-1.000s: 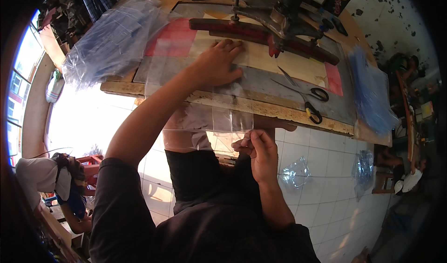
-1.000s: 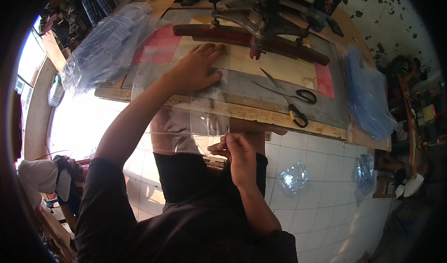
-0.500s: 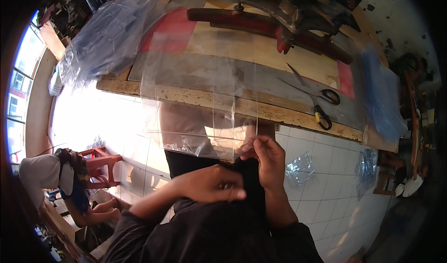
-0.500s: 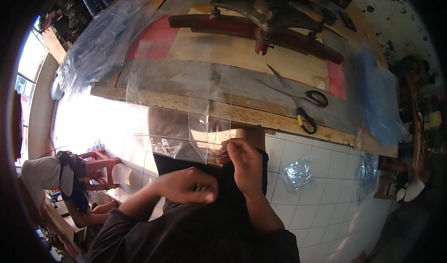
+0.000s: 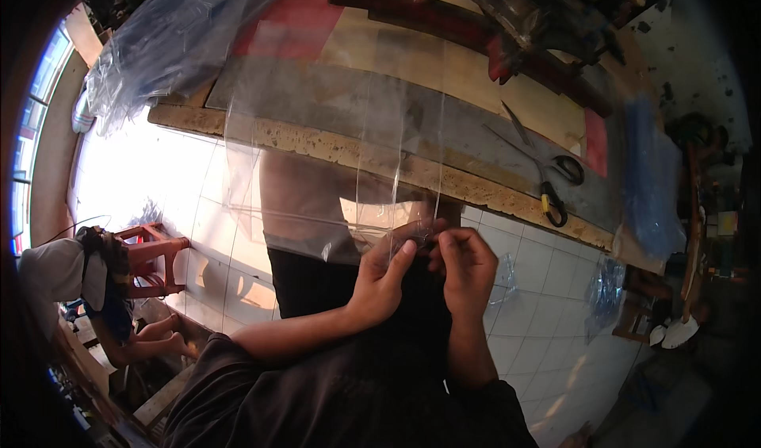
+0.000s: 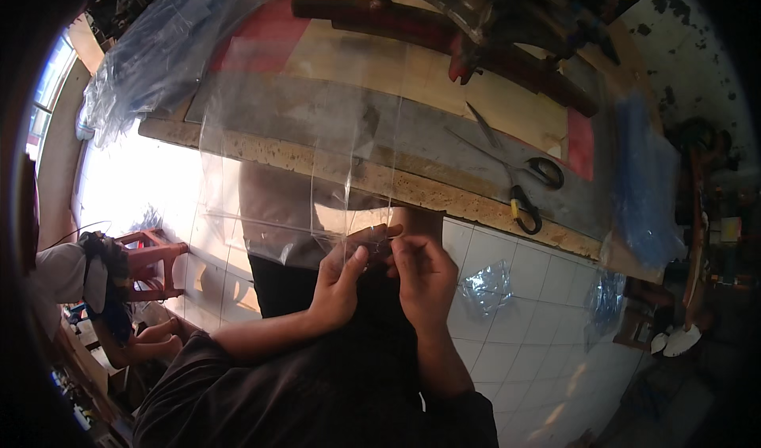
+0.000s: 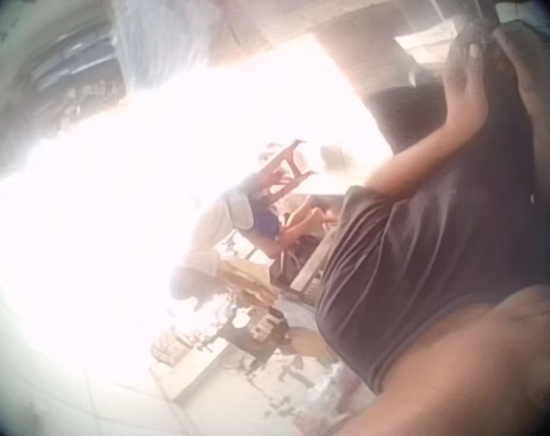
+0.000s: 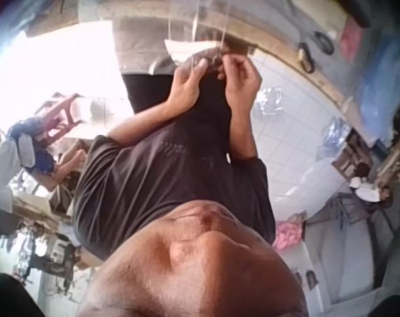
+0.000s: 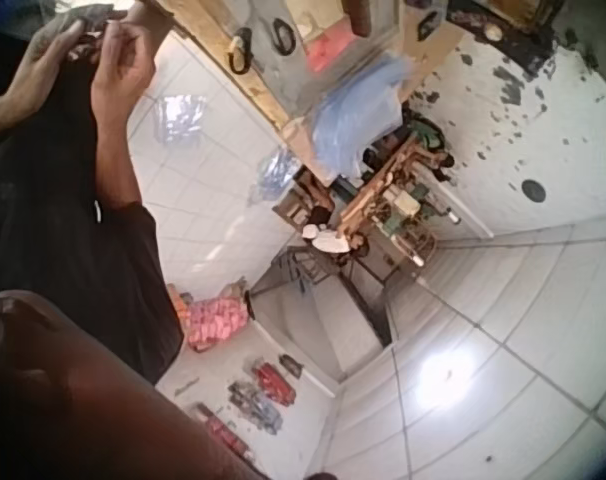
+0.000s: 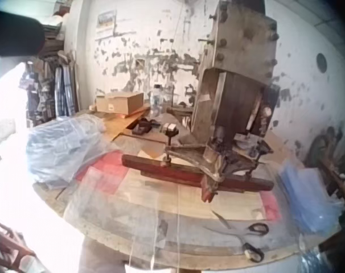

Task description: The person cuts and trims transparent plastic sheets using scissors and folds them by hand.

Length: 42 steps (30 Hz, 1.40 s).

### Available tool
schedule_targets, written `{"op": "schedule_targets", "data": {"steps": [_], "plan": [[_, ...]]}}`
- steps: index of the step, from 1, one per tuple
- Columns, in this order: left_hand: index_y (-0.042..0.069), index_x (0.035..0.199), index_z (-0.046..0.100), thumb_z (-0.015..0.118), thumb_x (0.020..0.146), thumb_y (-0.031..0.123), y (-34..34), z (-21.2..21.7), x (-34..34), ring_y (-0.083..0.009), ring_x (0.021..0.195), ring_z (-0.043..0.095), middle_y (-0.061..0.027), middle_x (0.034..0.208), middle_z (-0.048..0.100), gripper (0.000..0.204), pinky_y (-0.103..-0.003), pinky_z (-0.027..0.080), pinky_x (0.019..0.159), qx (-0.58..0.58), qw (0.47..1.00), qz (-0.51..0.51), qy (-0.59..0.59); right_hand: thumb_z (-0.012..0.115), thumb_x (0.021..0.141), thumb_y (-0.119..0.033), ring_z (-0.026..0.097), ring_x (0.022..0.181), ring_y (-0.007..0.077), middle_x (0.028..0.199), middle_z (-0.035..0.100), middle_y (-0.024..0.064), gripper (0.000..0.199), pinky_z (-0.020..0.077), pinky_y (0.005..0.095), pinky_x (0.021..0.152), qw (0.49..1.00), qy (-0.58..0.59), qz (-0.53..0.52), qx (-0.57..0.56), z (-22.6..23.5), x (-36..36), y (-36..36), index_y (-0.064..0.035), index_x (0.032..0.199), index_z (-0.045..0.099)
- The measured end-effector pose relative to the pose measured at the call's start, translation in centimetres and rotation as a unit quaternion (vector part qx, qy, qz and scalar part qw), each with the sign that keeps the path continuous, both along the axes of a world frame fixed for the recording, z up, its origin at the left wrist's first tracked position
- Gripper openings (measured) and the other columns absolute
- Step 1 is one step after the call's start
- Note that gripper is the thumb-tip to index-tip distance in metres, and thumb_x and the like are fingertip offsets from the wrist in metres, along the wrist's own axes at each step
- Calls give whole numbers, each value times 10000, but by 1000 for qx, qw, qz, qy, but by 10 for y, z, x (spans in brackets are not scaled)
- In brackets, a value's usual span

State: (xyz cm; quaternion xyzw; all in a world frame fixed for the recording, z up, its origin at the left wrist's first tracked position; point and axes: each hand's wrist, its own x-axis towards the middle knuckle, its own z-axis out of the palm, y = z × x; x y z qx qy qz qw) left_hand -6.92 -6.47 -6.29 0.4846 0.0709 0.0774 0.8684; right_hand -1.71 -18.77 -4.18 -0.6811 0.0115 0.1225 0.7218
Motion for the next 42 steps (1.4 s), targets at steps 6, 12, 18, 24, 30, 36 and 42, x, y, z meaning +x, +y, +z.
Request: {"op": "schedule_targets", "data": {"steps": [6, 12, 18, 24, 30, 36, 42], "plan": [[-27, 1276, 602, 550, 1062, 162, 2, -2, -18, -118, 1067, 618, -76, 1195, 679, 290, -295, 492, 947, 34, 995, -25, 87, 811, 867, -115, 582, 673, 36, 844, 697, 8, 208, 425, 203, 578, 977, -170, 0, -126, 11, 16, 10, -12, 995, 684], [-15, 1217, 645, 534, 1063, 188, 4, 5, -24, -147, 1015, 647, -104, 1113, 703, 278, -287, 489, 865, 3, 996, -48, 79, 755, 920, -103, 598, 725, 71, 858, 703, 54, 142, 453, 218, 637, 1000, 27, 13, 3, 14, 16, 6, 8, 985, 695], [-3, 1323, 525, 484, 1082, 263, 7, -10, -29, -231, 1035, 679, -166, 1185, 682, 362, -328, 514, 834, -187, 981, -36, 26, 638, 1017, -245, 594, 749, 97, 866, 664, 52, 240, 480, 249, 687, 985, 113, 66, 108, -5, 18, -5, -12, 1051, 679], [57, 1253, 496, 506, 1085, 224, 15, -5, -27, -221, 1005, 701, -170, 1184, 695, 238, -304, 532, 807, -157, 982, -61, 87, 609, 1033, -278, 594, 788, 108, 901, 641, 41, 268, 448, 249, 685, 967, 128, 65, 209, -7, 17, -1, -17, 1089, 640], [28, 1273, 479, 489, 1085, 200, 14, -5, -37, -257, 1006, 709, -181, 1195, 681, 255, -324, 550, 794, -120, 986, -82, 86, 582, 1045, -283, 582, 792, 112, 880, 633, 43, 273, 443, 256, 687, 986, 78, 46, 138, -1, 20, 2, -15, 1052, 631], [24, 1264, 462, 474, 1088, 188, 14, -4, -43, -271, 1018, 711, -201, 1213, 669, 241, -328, 557, 806, -134, 984, -97, 72, 568, 1052, -267, 538, 748, 109, 871, 615, 37, 253, 427, 252, 670, 881, 250, 110, 387, -21, 22, -4, -19, 1025, 612], [72, 1216, 442, 511, 1076, 151, 12, 1, -48, -261, 1045, 711, -196, 1208, 683, 176, -298, 543, 805, -132, 983, -93, 88, 575, 1049, -249, 549, 752, 106, 882, 628, 40, 249, 432, 256, 667, 986, 67, 7, 150, 4, 19, 11, -5, 1047, 624]]}}
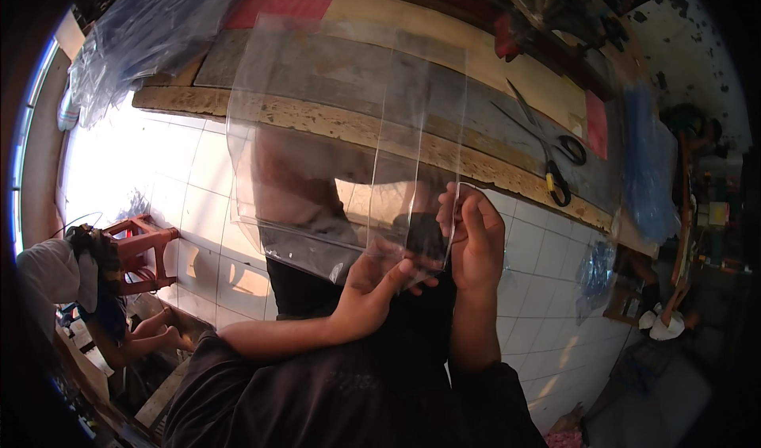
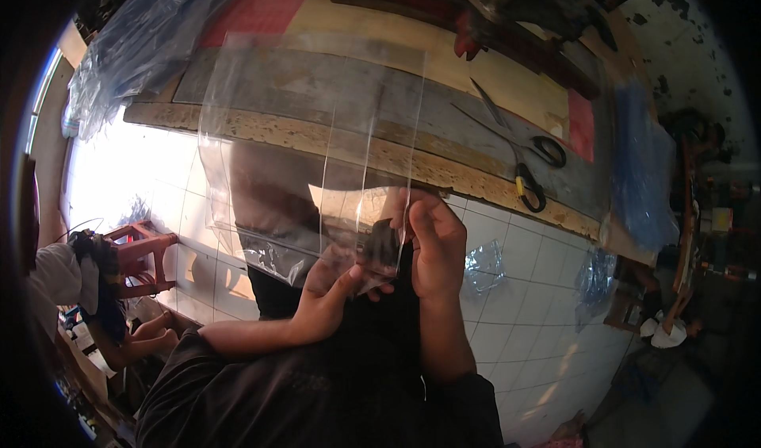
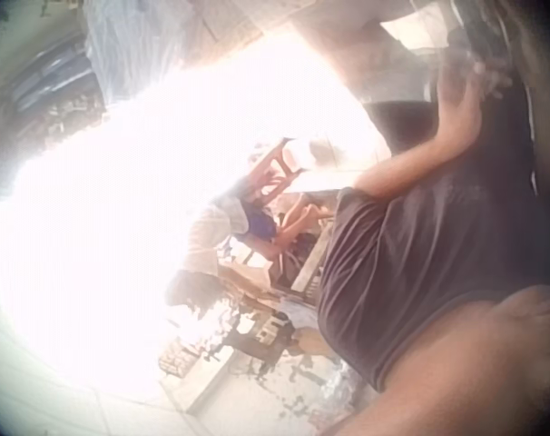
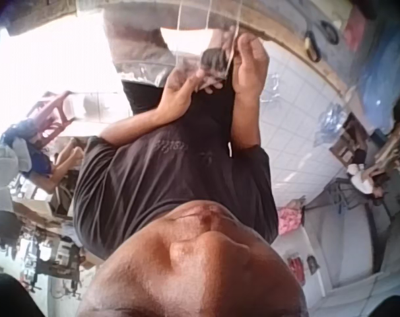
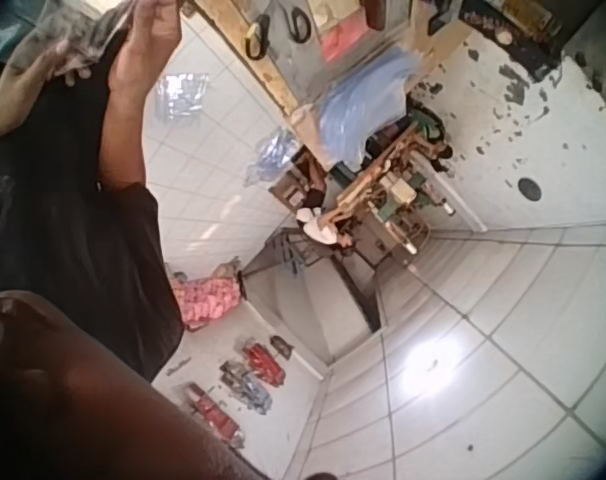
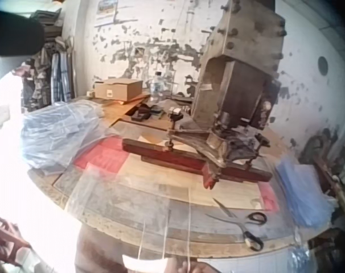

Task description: The person cuts and trims transparent plastic sheets using scissors and folds them by hand.

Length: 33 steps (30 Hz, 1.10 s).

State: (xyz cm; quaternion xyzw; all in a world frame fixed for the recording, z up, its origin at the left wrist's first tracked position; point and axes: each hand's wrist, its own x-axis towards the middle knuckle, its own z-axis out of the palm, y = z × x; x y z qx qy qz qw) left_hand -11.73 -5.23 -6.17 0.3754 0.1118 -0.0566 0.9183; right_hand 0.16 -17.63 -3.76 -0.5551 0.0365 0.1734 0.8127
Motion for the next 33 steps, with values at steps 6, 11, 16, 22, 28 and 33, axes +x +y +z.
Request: {"op": "schedule_targets", "data": {"steps": [6, 11, 16, 22, 28, 33], "plan": [[88, 1203, 426, 537, 1061, 119, -3, 0, -8, -255, 1060, 706, -200, 1213, 680, 183, -298, 545, 813, -1, 999, -32, -17, 592, 1042, -242, 541, 741, 101, 888, 629, 45, 248, 434, 253, 665, 977, 107, 45, 178, -28, 8, -20, 0, 1082, 624], [89, 1202, 427, 566, 1039, 67, -3, 5, -5, -257, 1065, 701, -197, 1225, 672, 215, -305, 550, 821, -8, 999, -22, -23, 583, 1045, -254, 516, 714, 106, 908, 614, 48, 267, 426, 257, 650, 896, 208, 95, 380, -27, 5, -11, -5, 1140, 603], [97, 1212, 434, 593, 1021, 39, -3, 2, 2, -258, 1064, 700, -193, 1229, 669, 255, -312, 558, 826, -1, 1000, 10, -22, 697, 975, -180, 614, 829, 113, 993, 673, 78, 293, 495, 257, 716, 996, -44, 78, -23, 3, -20, -23, 27, 1170, 626], [104, 1228, 446, 612, 1010, 36, -5, 6, 6, -247, 1042, 704, -168, 1201, 685, 282, -312, 563, 812, 15, 999, 18, -38, 712, 960, -132, 653, 855, 135, 971, 688, 93, 269, 524, 263, 751, 995, 50, 70, 45, -13, -24, -36, 11, 1178, 643], [75, 1217, 459, 624, 1005, 42, -6, 6, 9, -234, 1020, 707, -165, 1173, 694, 271, -310, 569, 814, 18, 998, 41, -51, 693, 981, -165, 639, 845, 134, 964, 686, 81, 284, 516, 274, 740, 994, 41, 58, 83, -11, -28, -34, -4, 1205, 624], [50, 1203, 483, 629, 1004, 50, -6, 5, 8, -228, 1026, 702, -166, 1167, 699, 247, -311, 568, 813, 15, 997, 47, -66, 706, 976, -210, 631, 861, 120, 983, 682, 65, 319, 489, 249, 765, 994, 17, 95, 55, -16, -28, -41, -13, 1213, 623]]}}
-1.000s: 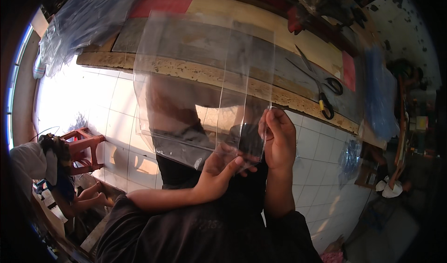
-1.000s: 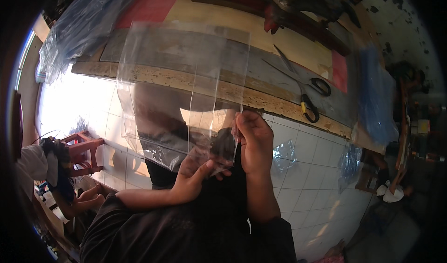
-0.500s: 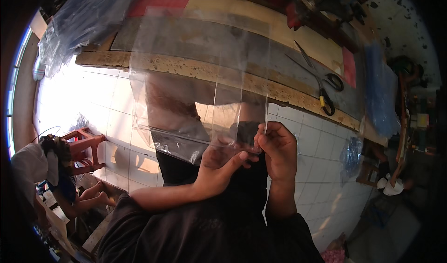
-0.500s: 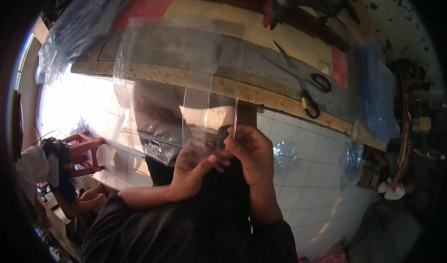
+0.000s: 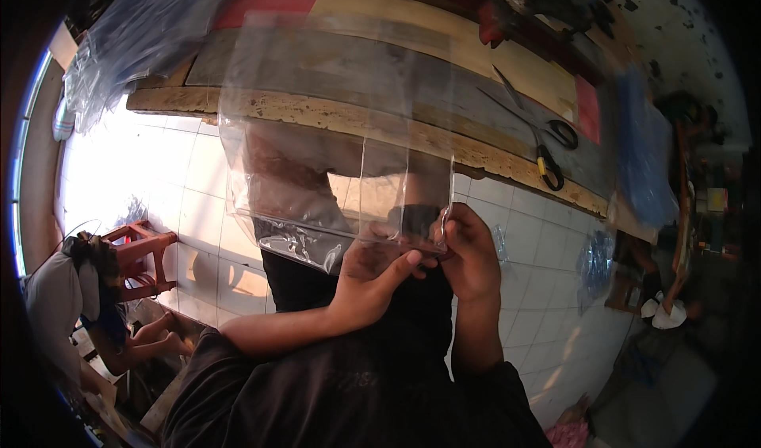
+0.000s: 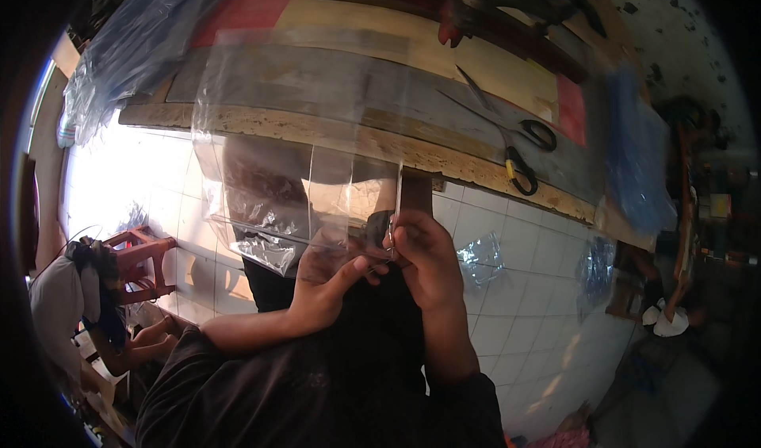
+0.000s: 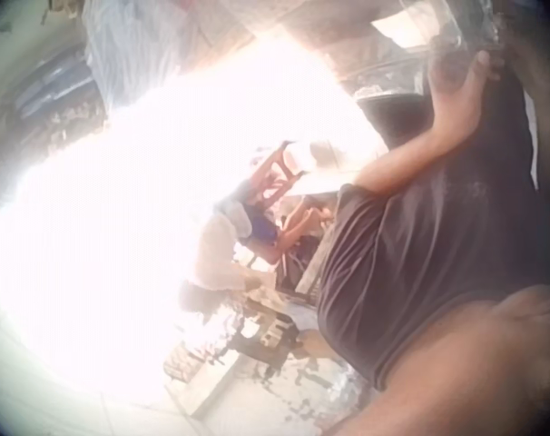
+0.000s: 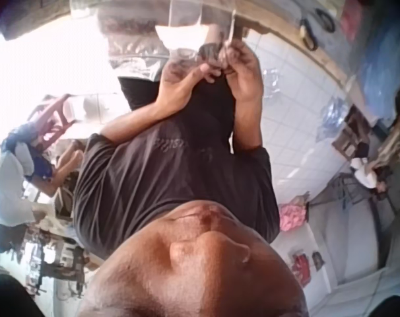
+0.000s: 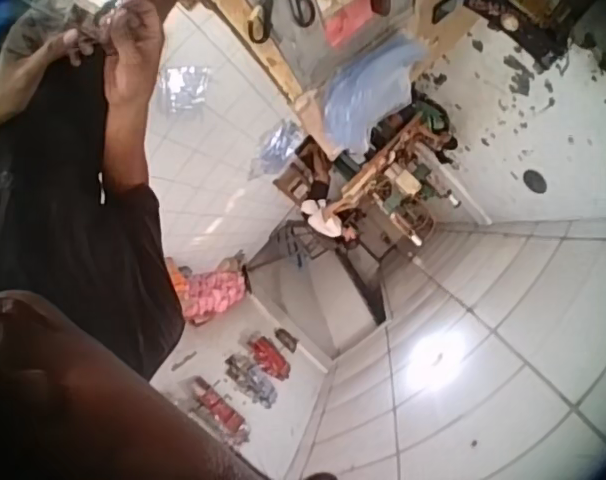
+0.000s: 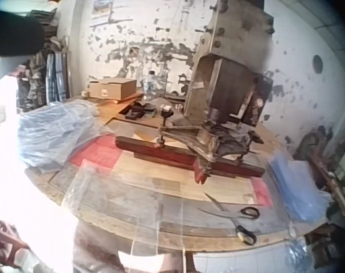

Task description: The person cuts and trims transparent plastic sheets using scissors and folds them by hand.

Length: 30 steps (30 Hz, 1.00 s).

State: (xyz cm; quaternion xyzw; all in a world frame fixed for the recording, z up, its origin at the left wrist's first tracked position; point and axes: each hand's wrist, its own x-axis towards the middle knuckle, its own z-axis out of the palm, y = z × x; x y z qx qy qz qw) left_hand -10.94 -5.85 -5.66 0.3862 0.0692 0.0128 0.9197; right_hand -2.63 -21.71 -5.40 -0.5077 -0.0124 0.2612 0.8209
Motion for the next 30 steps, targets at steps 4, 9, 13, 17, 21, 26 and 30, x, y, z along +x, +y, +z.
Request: {"op": "schedule_targets", "data": {"steps": [4, 9, 13, 17, 21, 26, 30], "plan": [[45, 1205, 495, 633, 1003, 57, -1, 4, 5, -221, 1028, 701, -165, 1159, 704, 245, -312, 567, 815, -2, 1000, 2, -9, 720, 965, -204, 603, 837, 101, 953, 655, 41, 322, 451, 232, 710, 997, 64, -16, 40, 8, 1, 5, -16, 1204, 614], [36, 1203, 499, 616, 1013, 60, 3, 8, 11, -209, 1022, 700, -161, 1139, 712, 225, -304, 565, 816, 38, 999, -6, 3, 703, 977, -178, 570, 781, 89, 898, 625, 22, 289, 428, 219, 647, 996, -68, -20, -58, 16, 2, 6, -21, 1200, 608], [44, 1208, 495, 615, 1012, 57, 2, 11, 12, -224, 1025, 700, -168, 1152, 704, 231, -315, 566, 815, 43, 999, -14, 22, 677, 963, -49, 654, 822, 119, 923, 697, 67, 199, 521, 249, 746, 983, -111, -73, -128, 19, 13, -1, 10, 1150, 648], [70, 1233, 466, 617, 1009, 53, 3, 8, 12, -254, 1039, 698, -184, 1177, 687, 271, -336, 567, 826, 27, 999, 13, -29, 666, 972, -117, 683, 886, 193, 975, 728, 98, 136, 532, 341, 842, 684, -469, -283, -481, 44, 57, -40, -20, 1060, 704], [14, 1235, 463, 620, 1009, 98, 2, 11, 15, -285, 1029, 701, -197, 1154, 682, 289, -367, 580, 818, 72, 997, 33, -23, 641, 998, -208, 579, 1238, 307, 1329, 611, 143, 365, 460, 415, 1040, 566, -521, -176, -615, 83, 118, -90, -35, 1319, 618], [51, 1248, 448, 621, 1007, 71, 5, 9, 16, -279, 1055, 694, -193, 1189, 671, 296, -360, 571, 838, 55, 997, 39, -34, 714, 933, -180, 562, 1258, 319, 1346, 584, 111, 483, 441, 397, 1065, 596, -462, 37, -655, 114, 120, -98, -23, 1369, 578], [82, 1259, 440, 618, 1005, 36, 2, 9, 21, -275, 1076, 689, -186, 1208, 663, 314, -347, 568, 851, 49, 998, 24, -20, 764, 857, -110, 620, 1123, 307, 1262, 604, 128, 494, 499, 390, 964, 601, -443, 50, -663, 116, 110, -97, -1, 1312, 609]]}}
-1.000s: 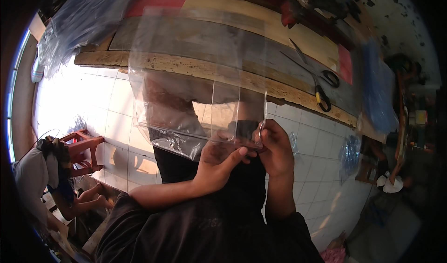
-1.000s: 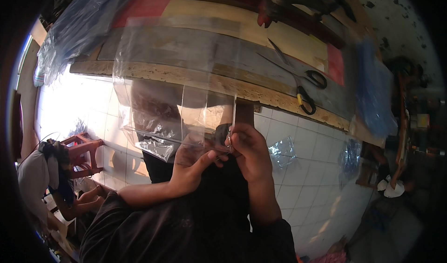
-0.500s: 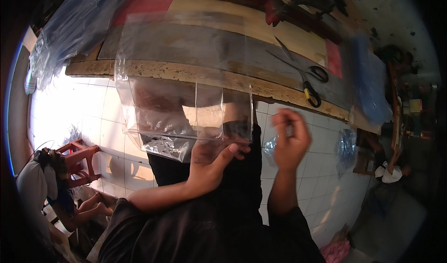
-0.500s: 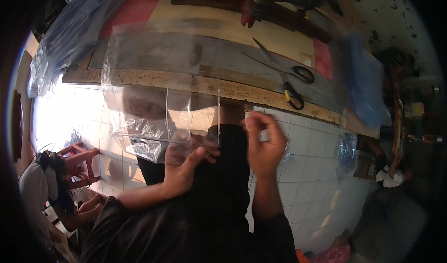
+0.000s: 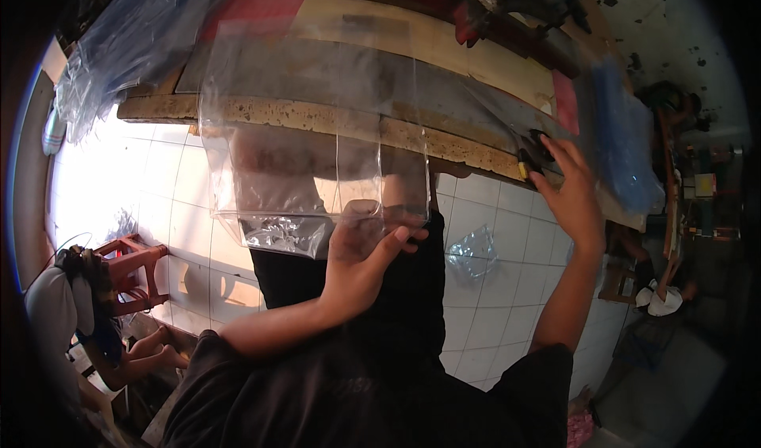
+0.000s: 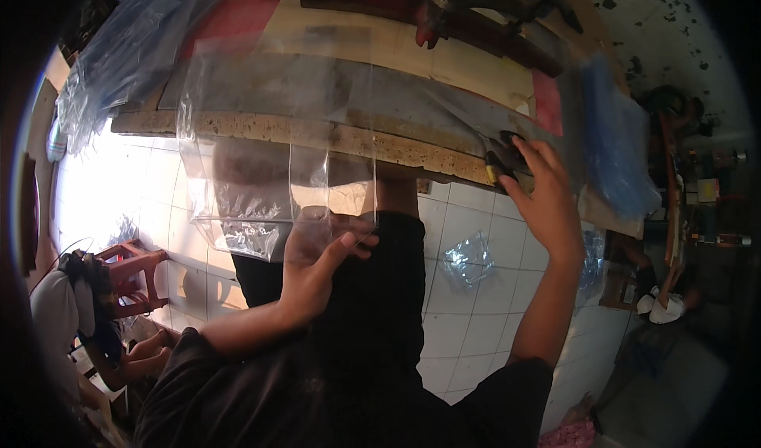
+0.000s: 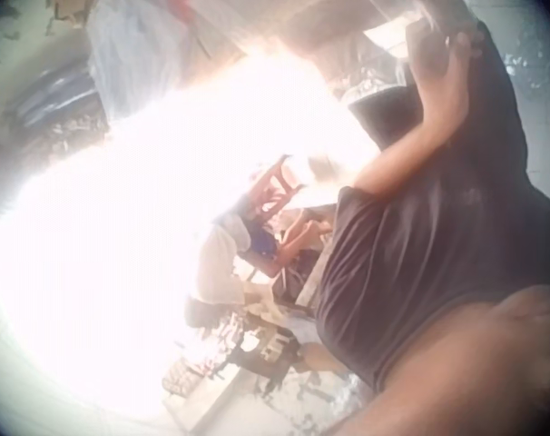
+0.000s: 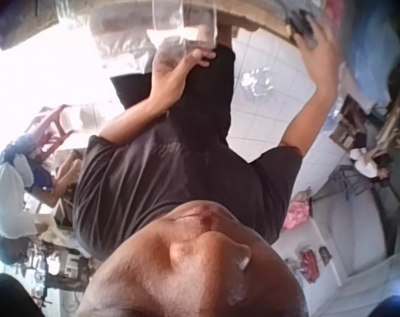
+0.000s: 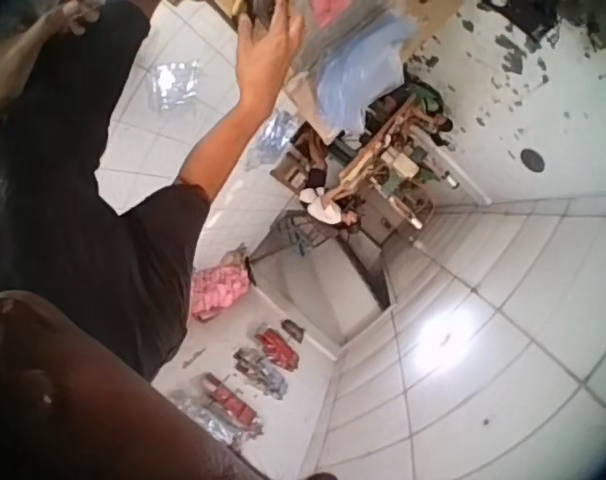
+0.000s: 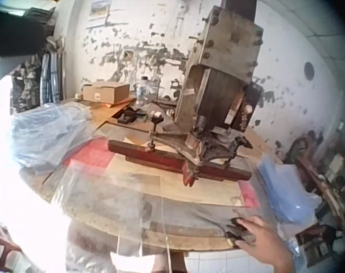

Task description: The person cuts and trims transparent plastic sheets using scissors and folds them by hand.

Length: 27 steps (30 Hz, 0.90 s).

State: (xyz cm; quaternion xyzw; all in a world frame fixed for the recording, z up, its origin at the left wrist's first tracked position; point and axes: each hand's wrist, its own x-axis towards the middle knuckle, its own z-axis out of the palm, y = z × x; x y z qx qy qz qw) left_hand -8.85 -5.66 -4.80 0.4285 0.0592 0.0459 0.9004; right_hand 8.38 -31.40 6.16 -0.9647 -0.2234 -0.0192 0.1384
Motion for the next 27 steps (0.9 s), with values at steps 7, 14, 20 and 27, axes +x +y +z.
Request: {"op": "schedule_targets", "data": {"steps": [7, 14, 20, 27], "plan": [[12, 1235, 454, 616, 1004, 58, 1, 4, 3, -270, 1018, 707, -199, 1159, 687, 286, -352, 573, 845, -5, 999, 42, -3, 709, 867, -13, 679, 954, 208, 1082, 701, 116, 361, 542, 326, 804, 974, 185, -91, 95, 2, -56, -3, 22, 1217, 633], [19, 1199, 453, 633, 1000, 67, 4, 0, -3, -259, 1017, 703, -190, 1133, 693, 273, -357, 566, 867, -9, 999, 13, 43, 796, 879, -274, 658, 995, 190, 1139, 639, 84, 517, 528, 312, 847, 760, 417, -16, 499, -100, -168, 20, -28, 1268, 559], [10, 1162, 461, 640, 996, 88, 1, 1, -3, -220, 1020, 695, -173, 1093, 703, 257, -344, 547, 907, 9, 998, 29, 53, 867, 760, -527, 633, 931, 163, 1039, 610, 52, 712, 506, 319, 805, 772, 414, -21, 483, -129, -188, 62, -53, 1198, 568], [50, 1172, 468, 637, 976, -12, -6, -2, -6, -182, 1023, 688, -132, 1094, 698, 267, -314, 547, 918, -22, 996, 54, 64, 883, 782, -350, 618, 789, 121, 862, 613, 21, 474, 491, 276, 713, 810, 402, -15, 426, -123, -175, 77, -54, 1013, 595]]}}
